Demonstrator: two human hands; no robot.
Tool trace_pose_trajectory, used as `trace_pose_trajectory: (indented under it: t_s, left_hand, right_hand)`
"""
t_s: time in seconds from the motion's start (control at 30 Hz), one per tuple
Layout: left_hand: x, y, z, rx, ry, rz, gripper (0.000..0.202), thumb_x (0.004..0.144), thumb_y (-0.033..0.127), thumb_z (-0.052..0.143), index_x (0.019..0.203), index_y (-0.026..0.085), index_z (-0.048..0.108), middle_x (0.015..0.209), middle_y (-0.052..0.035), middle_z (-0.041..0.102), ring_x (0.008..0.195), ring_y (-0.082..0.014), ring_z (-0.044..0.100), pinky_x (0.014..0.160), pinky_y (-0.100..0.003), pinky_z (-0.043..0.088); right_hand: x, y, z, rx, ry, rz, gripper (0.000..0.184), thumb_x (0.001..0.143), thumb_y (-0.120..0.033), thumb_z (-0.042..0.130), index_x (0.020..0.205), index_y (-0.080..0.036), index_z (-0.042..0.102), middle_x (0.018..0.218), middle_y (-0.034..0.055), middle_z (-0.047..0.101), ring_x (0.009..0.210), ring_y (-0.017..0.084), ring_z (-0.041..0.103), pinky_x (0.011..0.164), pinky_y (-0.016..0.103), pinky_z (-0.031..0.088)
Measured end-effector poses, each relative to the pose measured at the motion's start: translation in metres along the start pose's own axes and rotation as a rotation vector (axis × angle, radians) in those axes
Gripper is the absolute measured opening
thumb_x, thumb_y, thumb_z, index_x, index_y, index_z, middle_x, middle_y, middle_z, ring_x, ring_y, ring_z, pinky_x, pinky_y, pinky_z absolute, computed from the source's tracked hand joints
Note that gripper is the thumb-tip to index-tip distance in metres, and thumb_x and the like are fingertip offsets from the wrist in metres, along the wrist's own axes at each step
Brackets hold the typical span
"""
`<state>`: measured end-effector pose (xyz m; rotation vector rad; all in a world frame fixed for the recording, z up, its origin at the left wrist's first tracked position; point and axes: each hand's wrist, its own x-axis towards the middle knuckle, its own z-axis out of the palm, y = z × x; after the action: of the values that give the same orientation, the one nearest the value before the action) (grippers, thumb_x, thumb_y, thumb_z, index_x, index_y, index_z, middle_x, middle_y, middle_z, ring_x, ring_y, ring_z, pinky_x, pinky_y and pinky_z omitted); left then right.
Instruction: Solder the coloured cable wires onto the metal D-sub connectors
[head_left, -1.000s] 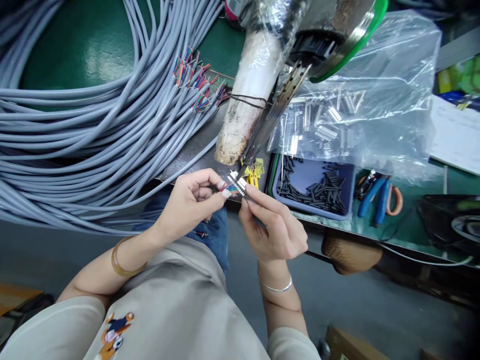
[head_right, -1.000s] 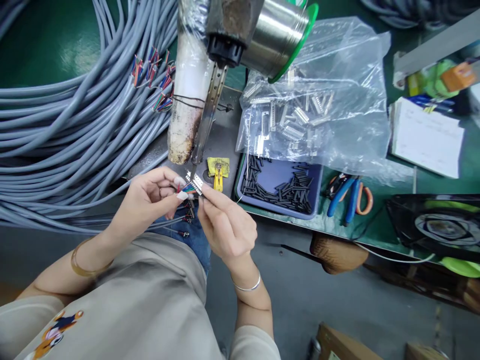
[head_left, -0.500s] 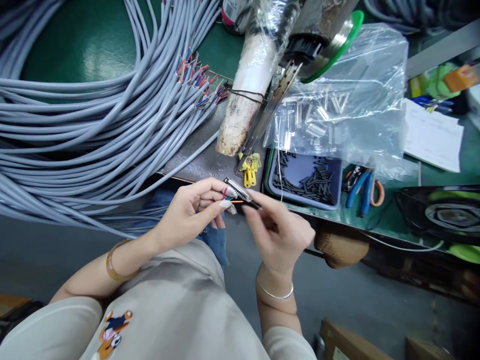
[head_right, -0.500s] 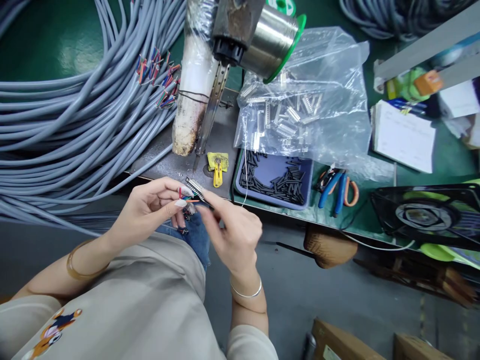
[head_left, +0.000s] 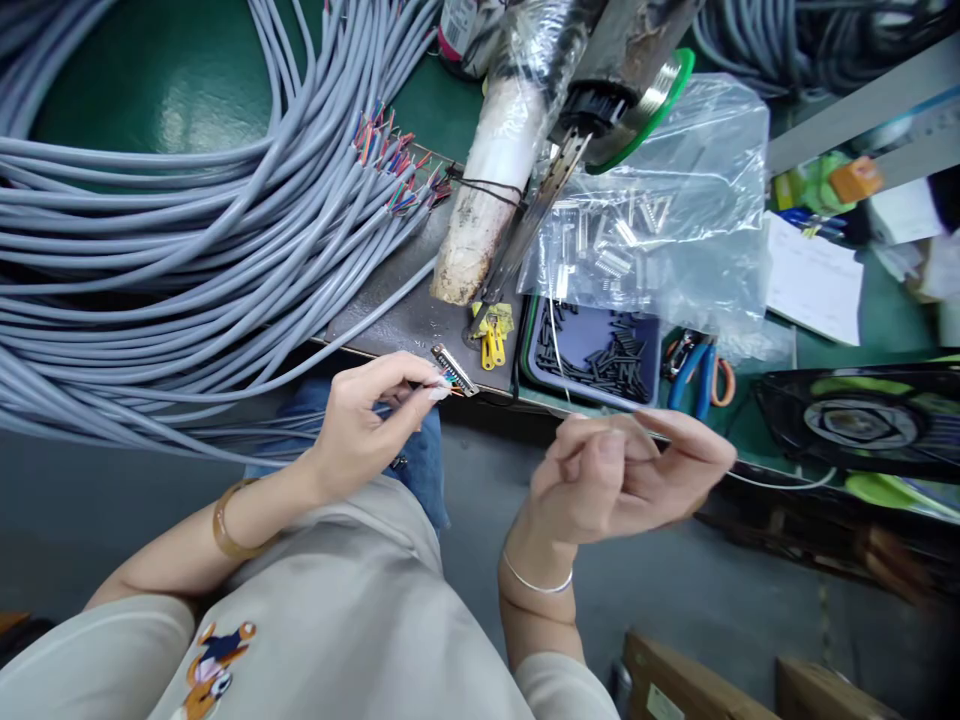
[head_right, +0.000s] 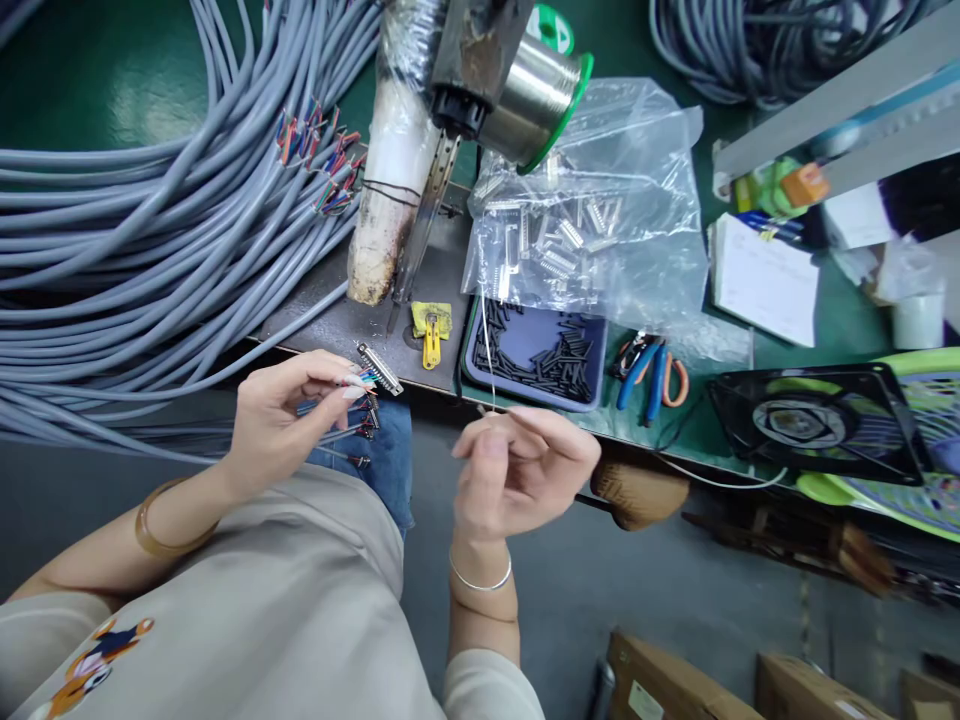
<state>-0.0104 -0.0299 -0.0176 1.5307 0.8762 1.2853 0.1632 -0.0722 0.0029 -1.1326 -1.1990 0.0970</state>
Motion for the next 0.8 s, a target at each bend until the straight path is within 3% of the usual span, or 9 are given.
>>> trace_pose_trajectory:
  t_s: [0.1,0.2,0.27,0.33,0.47,0.57,0.8]
  left_hand:
    - [0.000,0.001,-0.001,-0.066,0.011,-0.097,0.000,0.091,0.014,0.070,0.091,0.014,0.070,0.081,-0.0014,0.071,0.052,-0.0052,0.060,0.048,-0.016,0.053]
    - [0.002,0.003,-0.002,-0.019,0.006,-0.081,0.001,0.091,0.014,0.069,0.091,0.014,0.070,0.079,-0.0007,0.071,0.052,-0.0050,0.058,0.048,-0.016,0.050]
    - [0.003,0.004,-0.002,0.062,-0.002,-0.023,0.003,0.091,0.012,0.069,0.092,0.014,0.071,0.081,-0.0019,0.074,0.056,-0.0062,0.060,0.052,-0.017,0.051]
    - [0.005,0.003,-0.001,0.174,-0.012,0.072,0.006,0.090,0.010,0.069,0.092,0.014,0.071,0.083,-0.0028,0.076,0.064,-0.0082,0.065,0.057,-0.017,0.052]
    - [0.012,0.002,0.002,0.347,-0.016,0.221,0.011,0.089,0.005,0.066,0.088,0.015,0.069,0.082,-0.0020,0.076,0.072,-0.0100,0.068,0.064,-0.019,0.052]
    - [0.018,0.001,0.004,0.405,-0.004,0.237,0.012,0.090,0.005,0.064,0.087,0.015,0.069,0.082,-0.0021,0.077,0.072,-0.0102,0.068,0.065,-0.020,0.053]
    - [0.028,0.005,0.004,0.494,-0.022,0.275,0.013,0.093,0.006,0.061,0.089,0.015,0.069,0.084,-0.0030,0.077,0.077,-0.0115,0.071,0.074,-0.022,0.055]
  right_hand:
    - [-0.006,0.004,0.001,-0.097,-0.033,-0.033,0.024,0.093,-0.011,0.065,0.112,-0.024,0.065,0.079,-0.0051,0.074,0.051,0.010,0.067,0.042,0.020,0.051]
    - [-0.013,0.008,0.006,-0.164,-0.219,0.026,0.020,0.089,-0.007,0.069,0.103,-0.022,0.066,0.096,-0.0001,0.080,0.078,0.015,0.079,0.065,0.027,0.066]
    - [-0.017,0.012,0.010,-0.140,-0.333,0.094,0.015,0.090,-0.009,0.070,0.097,-0.022,0.067,0.101,0.0022,0.080,0.090,0.017,0.079,0.071,0.027,0.066]
    - [-0.018,0.016,0.014,-0.115,-0.344,0.103,0.013,0.090,-0.010,0.070,0.095,-0.022,0.067,0.102,0.0030,0.079,0.094,0.016,0.078,0.074,0.027,0.066]
    - [-0.014,0.022,0.018,-0.212,-0.291,-0.103,0.020,0.086,-0.005,0.072,0.095,-0.021,0.068,0.101,0.0039,0.080,0.093,0.016,0.077,0.083,0.030,0.065]
    - [-0.009,0.023,0.019,-0.268,-0.323,-0.183,0.020,0.085,-0.005,0.072,0.094,-0.021,0.066,0.103,0.0059,0.081,0.093,0.016,0.078,0.083,0.029,0.065]
    - [-0.001,0.027,0.025,-0.251,-0.332,-0.211,0.020,0.087,-0.005,0.069,0.091,-0.022,0.060,0.106,0.0073,0.080,0.093,0.017,0.078,0.078,0.029,0.065]
